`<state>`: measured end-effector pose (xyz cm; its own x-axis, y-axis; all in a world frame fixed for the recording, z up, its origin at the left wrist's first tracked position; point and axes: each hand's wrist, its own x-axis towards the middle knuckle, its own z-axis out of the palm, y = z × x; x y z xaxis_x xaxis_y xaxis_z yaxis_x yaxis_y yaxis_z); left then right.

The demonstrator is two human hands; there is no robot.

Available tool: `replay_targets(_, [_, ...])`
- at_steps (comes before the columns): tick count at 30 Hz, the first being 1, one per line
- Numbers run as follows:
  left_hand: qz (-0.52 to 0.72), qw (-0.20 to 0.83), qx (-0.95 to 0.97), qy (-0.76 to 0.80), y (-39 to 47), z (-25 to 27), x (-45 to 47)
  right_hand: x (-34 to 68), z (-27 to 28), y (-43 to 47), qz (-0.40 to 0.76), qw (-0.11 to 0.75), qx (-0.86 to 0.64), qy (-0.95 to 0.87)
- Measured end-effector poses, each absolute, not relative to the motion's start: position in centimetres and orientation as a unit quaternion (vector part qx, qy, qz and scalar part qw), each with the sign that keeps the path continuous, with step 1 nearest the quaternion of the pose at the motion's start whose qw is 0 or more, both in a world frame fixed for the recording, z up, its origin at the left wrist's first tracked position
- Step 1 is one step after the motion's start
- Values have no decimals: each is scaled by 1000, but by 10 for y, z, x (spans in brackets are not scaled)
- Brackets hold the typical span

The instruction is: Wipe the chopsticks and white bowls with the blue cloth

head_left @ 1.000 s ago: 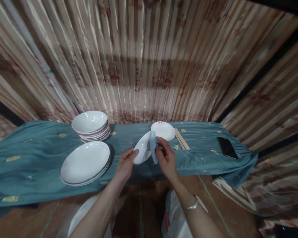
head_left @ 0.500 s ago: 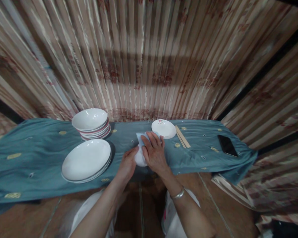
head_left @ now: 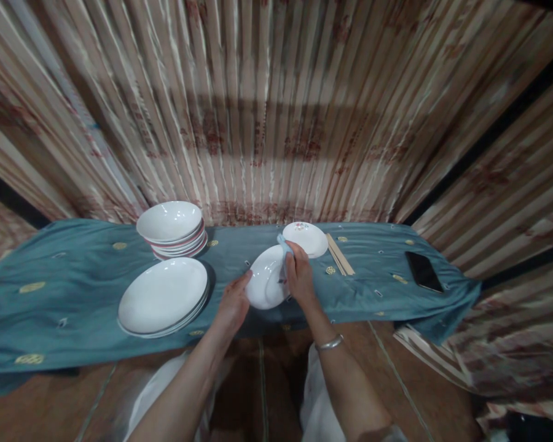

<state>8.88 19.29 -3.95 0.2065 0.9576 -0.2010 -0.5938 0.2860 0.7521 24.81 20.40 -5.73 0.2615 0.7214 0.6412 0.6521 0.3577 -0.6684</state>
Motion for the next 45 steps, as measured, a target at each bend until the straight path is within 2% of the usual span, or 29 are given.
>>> replay_targets(9, [530, 737, 250, 336, 195, -43, 85, 264, -96, 219, 224, 645, -587, -436])
replay_targets(14, [536, 741, 233, 332, 198, -44, 85, 262, -113, 219, 279, 646, -598, -383])
replay_targets(26, [538, 736, 167, 376, 209, -57, 79, 253, -135, 216, 257, 600, -644, -398])
replay_targets(31, [521, 741, 144, 399, 213, -57, 79, 264, -131, 216, 258, 618, -620, -408])
replay_targets(45, [542, 727, 54, 418, 216, -54, 90, 269, -134, 207, 239, 564, -643, -460])
